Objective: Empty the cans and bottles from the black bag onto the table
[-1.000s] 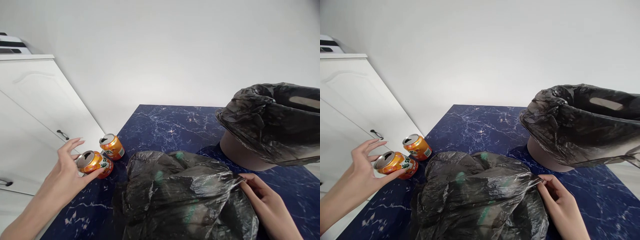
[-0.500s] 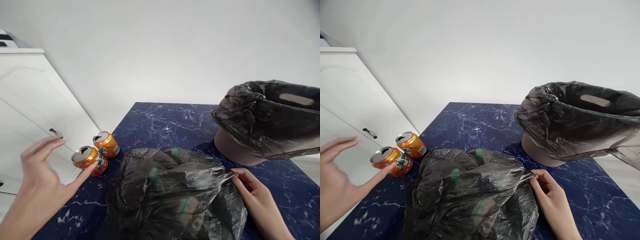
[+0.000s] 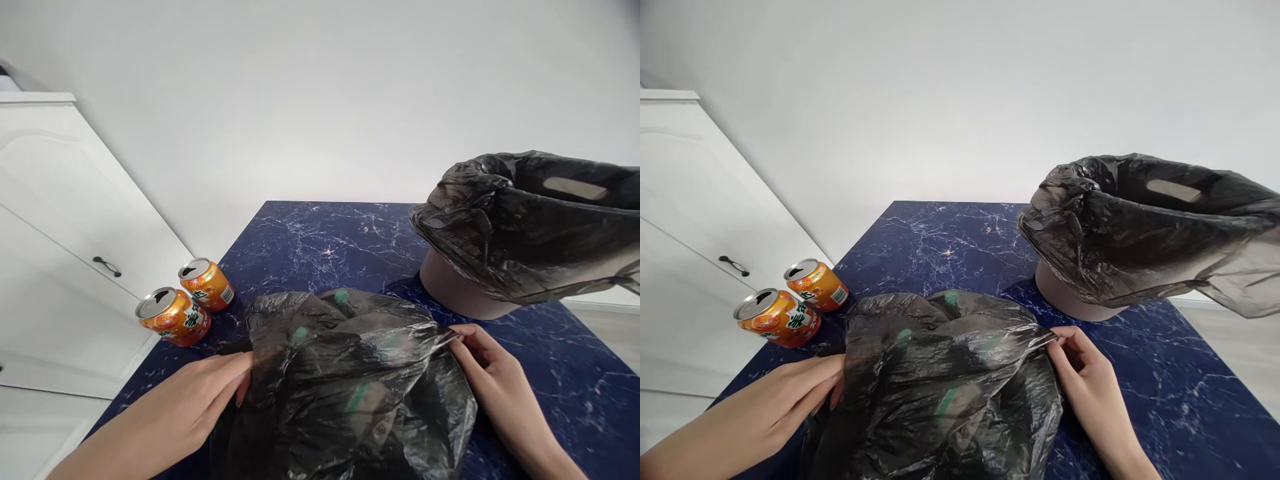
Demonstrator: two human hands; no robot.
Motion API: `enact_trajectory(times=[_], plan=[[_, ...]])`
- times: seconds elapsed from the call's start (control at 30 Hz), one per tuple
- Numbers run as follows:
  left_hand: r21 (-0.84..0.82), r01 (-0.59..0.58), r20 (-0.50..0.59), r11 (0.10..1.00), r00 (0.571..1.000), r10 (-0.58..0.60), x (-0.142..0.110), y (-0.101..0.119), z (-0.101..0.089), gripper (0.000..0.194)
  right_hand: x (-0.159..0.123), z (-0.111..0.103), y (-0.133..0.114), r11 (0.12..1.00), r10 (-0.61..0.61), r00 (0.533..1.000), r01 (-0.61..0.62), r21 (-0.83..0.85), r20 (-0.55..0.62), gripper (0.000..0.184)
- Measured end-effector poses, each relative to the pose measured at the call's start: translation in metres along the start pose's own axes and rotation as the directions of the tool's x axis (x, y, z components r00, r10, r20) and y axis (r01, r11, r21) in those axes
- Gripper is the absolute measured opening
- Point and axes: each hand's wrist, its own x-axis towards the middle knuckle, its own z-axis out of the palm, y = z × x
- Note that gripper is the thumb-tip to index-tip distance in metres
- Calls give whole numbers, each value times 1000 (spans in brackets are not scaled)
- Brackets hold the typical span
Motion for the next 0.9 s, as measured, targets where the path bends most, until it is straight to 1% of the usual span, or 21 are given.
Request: enact_trajectory(times=[0.07,0.1,0.17,0.27,0.33,0.43,0.57,0.67,0.77,0.83,0.9], plan=[[-31,-53,95,998,994,56,7,8,-1,39,0,1,-3,1000,-2,1000,2,3,-4,54],[-23,-94,121,995,988,96,10,10,0,41,0,1,-4,1000,-2,1000,2,7,-6,53],[44,-157,79,987,985,153,17,9,3,44,1,2,-7,1000,0,1000,0,13,-9,52],[123,-192,38,974,981,189,29,4,12,50,1,3,-8,1000,-10,1000,10,14,-11,51],[122,-191,57,974,981,185,40,3,16,51,1,2,-7,1000,-9,1000,9,18,-2,51],[106,-202,114,974,975,190,56,8,18,49,-1,1,-6,999,14,1000,-14,48,11,54],[93,-236,173,967,961,217,68,13,16,49,-1,1,-8,985,91,996,-88,150,-12,59],[32,-253,175,967,954,244,67,10,15,43,0,0,-9,961,161,986,-144,238,-51,61],[-16,-254,193,967,948,252,60,2,14,37,1,-1,-4,923,217,974,-181,339,-68,57],[-36,-196,195,980,961,199,51,-3,11,32,2,-2,1,886,249,967,-202,416,-61,51],[-73,-80,153,994,984,90,38,-7,6,23,5,-3,5,849,266,962,-204,487,-61,43]])
